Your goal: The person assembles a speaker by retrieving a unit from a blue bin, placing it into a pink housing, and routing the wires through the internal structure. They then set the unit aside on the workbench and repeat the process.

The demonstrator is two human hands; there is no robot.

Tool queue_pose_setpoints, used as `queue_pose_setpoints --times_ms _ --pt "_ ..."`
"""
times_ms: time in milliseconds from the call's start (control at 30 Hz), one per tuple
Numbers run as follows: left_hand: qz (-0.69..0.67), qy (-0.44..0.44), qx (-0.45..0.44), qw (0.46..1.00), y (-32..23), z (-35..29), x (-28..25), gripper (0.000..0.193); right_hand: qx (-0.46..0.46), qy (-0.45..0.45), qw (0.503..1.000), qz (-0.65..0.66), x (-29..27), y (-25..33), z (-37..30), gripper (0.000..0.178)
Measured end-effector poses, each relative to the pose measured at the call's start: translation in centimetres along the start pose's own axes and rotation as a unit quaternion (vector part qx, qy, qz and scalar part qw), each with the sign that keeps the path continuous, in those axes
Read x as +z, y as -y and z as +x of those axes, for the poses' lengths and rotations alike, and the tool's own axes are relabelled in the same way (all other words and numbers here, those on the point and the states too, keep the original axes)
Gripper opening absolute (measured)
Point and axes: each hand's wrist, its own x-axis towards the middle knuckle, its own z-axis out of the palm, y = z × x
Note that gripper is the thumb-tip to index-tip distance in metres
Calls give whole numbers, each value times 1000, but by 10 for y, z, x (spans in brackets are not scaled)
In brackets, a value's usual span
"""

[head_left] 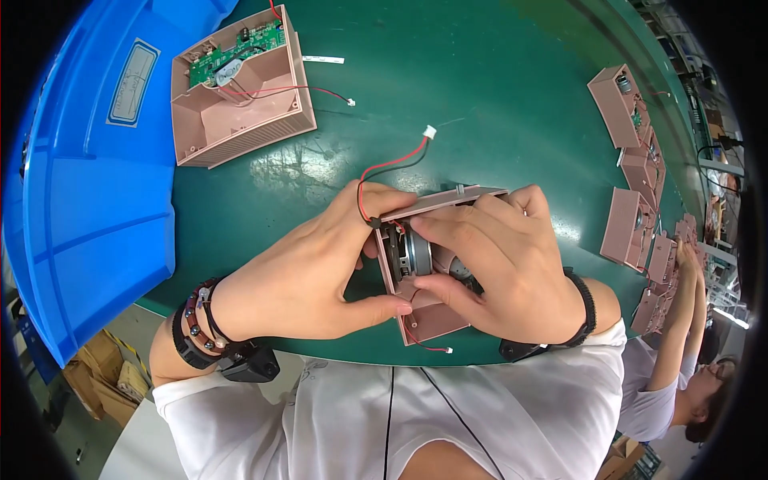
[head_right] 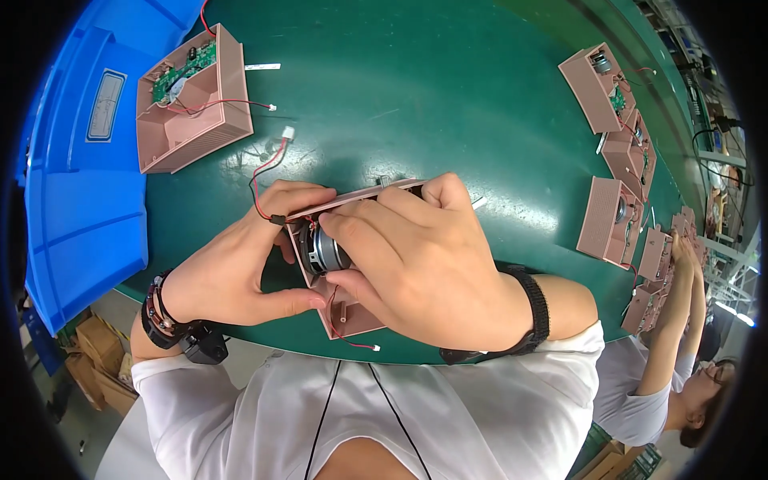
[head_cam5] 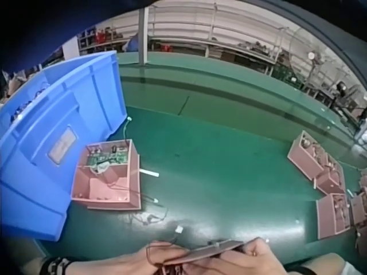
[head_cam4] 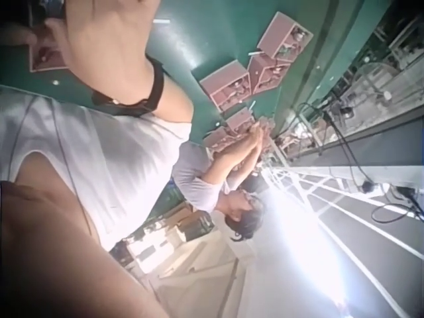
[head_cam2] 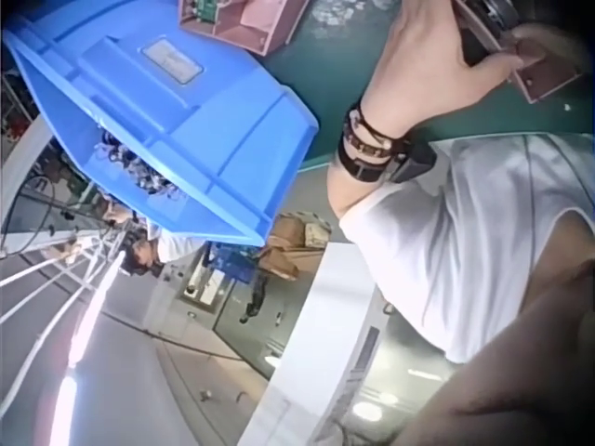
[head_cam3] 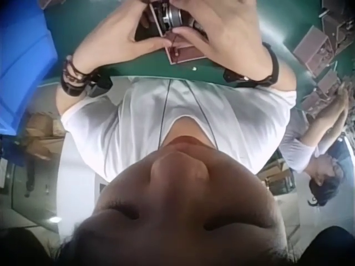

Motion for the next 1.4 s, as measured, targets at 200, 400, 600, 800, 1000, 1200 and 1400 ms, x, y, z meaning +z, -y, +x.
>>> queue_pose_setpoints --times_ms 200,400,600,800,1000,1200,1400 --pt "-44 4 -1 999 7 0 4 77 -1 7 1000 -5 -1 -1 1 49" --pt "-64 2 -25 998 5 0 3 76 3 1 1000 27 -3 0 -2 45" --pt "-64 7 -29 997 4 1 0 76 6 -10 999 35 0 -1 0 42" --pt "-83 18 -67 994 5 -1 -1 83 -5 5 1000 24 1 -1 1 43" --pt "-66 -4 -26 997 3 3 2 75 16 11 1000 21 0 1 0 42" --pt "-57 7 -32 998 0 3 1 73 15 28 999 -3 -1 3 2 41" --pt "-51 -11 -6 999 5 2 4 64 15 33 999 -40 2 6 1 40"
